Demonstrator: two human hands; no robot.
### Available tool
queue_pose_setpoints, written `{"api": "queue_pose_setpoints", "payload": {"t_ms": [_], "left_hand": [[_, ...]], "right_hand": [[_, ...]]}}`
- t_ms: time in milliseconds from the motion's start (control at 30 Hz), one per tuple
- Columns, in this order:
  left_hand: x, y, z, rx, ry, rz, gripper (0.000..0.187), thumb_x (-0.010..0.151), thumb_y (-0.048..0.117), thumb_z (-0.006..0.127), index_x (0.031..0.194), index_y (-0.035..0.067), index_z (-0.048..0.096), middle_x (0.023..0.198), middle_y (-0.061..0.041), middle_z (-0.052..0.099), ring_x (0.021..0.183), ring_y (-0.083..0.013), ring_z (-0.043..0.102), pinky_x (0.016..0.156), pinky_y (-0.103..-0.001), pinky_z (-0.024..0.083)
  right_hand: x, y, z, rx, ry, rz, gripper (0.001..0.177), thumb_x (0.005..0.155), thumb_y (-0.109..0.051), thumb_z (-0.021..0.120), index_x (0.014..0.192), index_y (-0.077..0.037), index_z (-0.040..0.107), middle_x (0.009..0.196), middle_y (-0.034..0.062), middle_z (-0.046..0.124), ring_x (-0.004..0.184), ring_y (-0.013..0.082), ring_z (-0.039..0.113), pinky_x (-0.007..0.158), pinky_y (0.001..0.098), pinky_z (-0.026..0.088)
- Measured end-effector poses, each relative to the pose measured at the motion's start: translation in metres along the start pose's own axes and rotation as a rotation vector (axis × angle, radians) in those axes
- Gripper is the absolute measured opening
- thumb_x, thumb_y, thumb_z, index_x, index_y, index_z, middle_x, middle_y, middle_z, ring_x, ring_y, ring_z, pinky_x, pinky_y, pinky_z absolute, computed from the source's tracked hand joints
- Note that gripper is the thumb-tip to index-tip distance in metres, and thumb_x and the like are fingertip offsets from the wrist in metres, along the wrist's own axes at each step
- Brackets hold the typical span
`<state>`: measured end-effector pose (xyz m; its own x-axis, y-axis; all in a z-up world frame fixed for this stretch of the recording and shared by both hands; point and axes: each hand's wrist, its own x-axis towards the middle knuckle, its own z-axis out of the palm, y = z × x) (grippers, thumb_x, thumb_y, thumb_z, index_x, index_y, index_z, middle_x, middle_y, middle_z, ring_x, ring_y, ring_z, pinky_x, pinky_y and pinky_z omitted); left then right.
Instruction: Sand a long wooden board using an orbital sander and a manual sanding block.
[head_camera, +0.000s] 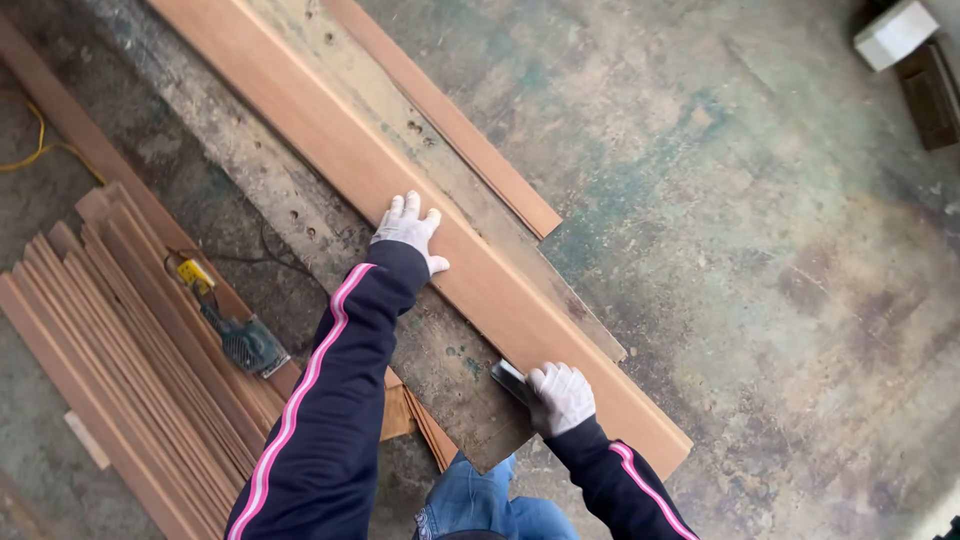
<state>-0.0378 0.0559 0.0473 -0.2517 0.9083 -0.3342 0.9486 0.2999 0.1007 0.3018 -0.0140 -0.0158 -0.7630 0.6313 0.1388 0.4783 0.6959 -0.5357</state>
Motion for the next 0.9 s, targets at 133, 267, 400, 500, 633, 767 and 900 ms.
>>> {"api": "queue_pose_setpoints", "payload": {"t_ms": [133,267,400,500,633,767,900], "left_hand": [[0.015,0.001,0.031,0.032,-0.031,-0.082,0.101,0.070,0.041,0.090,0.152,0.011,0.040,0.163,-0.023,0.024,0.150,-0.0424,0.023,0.121,-0.043,0.028],[0.012,0.008,0.017,0.019,-0.068,-0.123,0.100,0.070,0.039,0.091,0.153,0.013,0.041,0.166,-0.020,0.024,0.153,-0.0388,0.025,0.121,-0.041,0.029],[0.008,0.002,0.018,-0.055,-0.038,-0.137,0.098,0.070,0.041,0.091,0.152,0.019,0.042,0.167,-0.017,0.022,0.153,-0.0366,0.022,0.121,-0.045,0.027],[-0.004,0.011,0.002,-0.071,-0.039,-0.216,0.094,0.069,0.044,0.091,0.149,0.031,0.045,0.167,-0.010,0.022,0.154,-0.0323,0.021,0.124,-0.052,0.021],[-0.001,0.011,0.003,-0.129,-0.032,-0.260,0.096,0.066,0.041,0.092,0.149,0.033,0.045,0.167,-0.012,0.019,0.154,-0.0328,0.018,0.121,-0.053,0.021],[-0.004,0.011,0.013,-0.128,0.031,-0.250,0.096,0.064,0.036,0.093,0.149,0.032,0.049,0.168,-0.012,0.023,0.155,-0.0335,0.022,0.122,-0.051,0.024],[-0.001,0.012,-0.005,-0.112,-0.016,-0.246,0.096,0.064,0.038,0.093,0.148,0.032,0.047,0.165,-0.013,0.022,0.152,-0.0348,0.021,0.120,-0.052,0.024]], "right_hand": [[0.102,-0.022,0.013,0.058,0.064,-0.099,0.015,0.074,-0.015,0.070,0.080,-0.012,0.057,0.076,0.0106,0.057,0.077,0.0335,0.060,0.067,0.0453,0.045],[0.134,-0.012,0.027,0.113,-0.017,-0.127,0.017,0.079,-0.017,0.072,0.080,-0.011,0.057,0.078,0.0112,0.058,0.081,0.0342,0.061,0.070,0.0455,0.047],[0.061,0.011,-0.002,0.173,0.040,-0.126,0.011,0.079,-0.013,0.071,0.083,-0.013,0.062,0.077,0.0097,0.058,0.079,0.0324,0.061,0.070,0.0436,0.048],[0.041,0.019,-0.006,0.142,-0.033,-0.148,0.010,0.078,-0.015,0.073,0.080,-0.014,0.063,0.074,0.0078,0.058,0.076,0.0307,0.061,0.067,0.0437,0.046],[0.114,0.005,0.009,0.130,-0.018,-0.310,0.015,0.075,-0.017,0.074,0.078,-0.013,0.060,0.075,0.0094,0.056,0.076,0.0329,0.059,0.066,0.0447,0.043],[0.156,-0.013,0.032,0.067,0.013,-0.389,0.018,0.080,-0.016,0.073,0.077,-0.013,0.056,0.077,0.0102,0.054,0.077,0.0342,0.057,0.069,0.0456,0.041],[0.085,0.004,-0.016,0.095,0.028,-0.304,0.009,0.082,-0.010,0.070,0.084,-0.012,0.061,0.075,0.0108,0.053,0.075,0.0325,0.057,0.066,0.0450,0.041]]}}
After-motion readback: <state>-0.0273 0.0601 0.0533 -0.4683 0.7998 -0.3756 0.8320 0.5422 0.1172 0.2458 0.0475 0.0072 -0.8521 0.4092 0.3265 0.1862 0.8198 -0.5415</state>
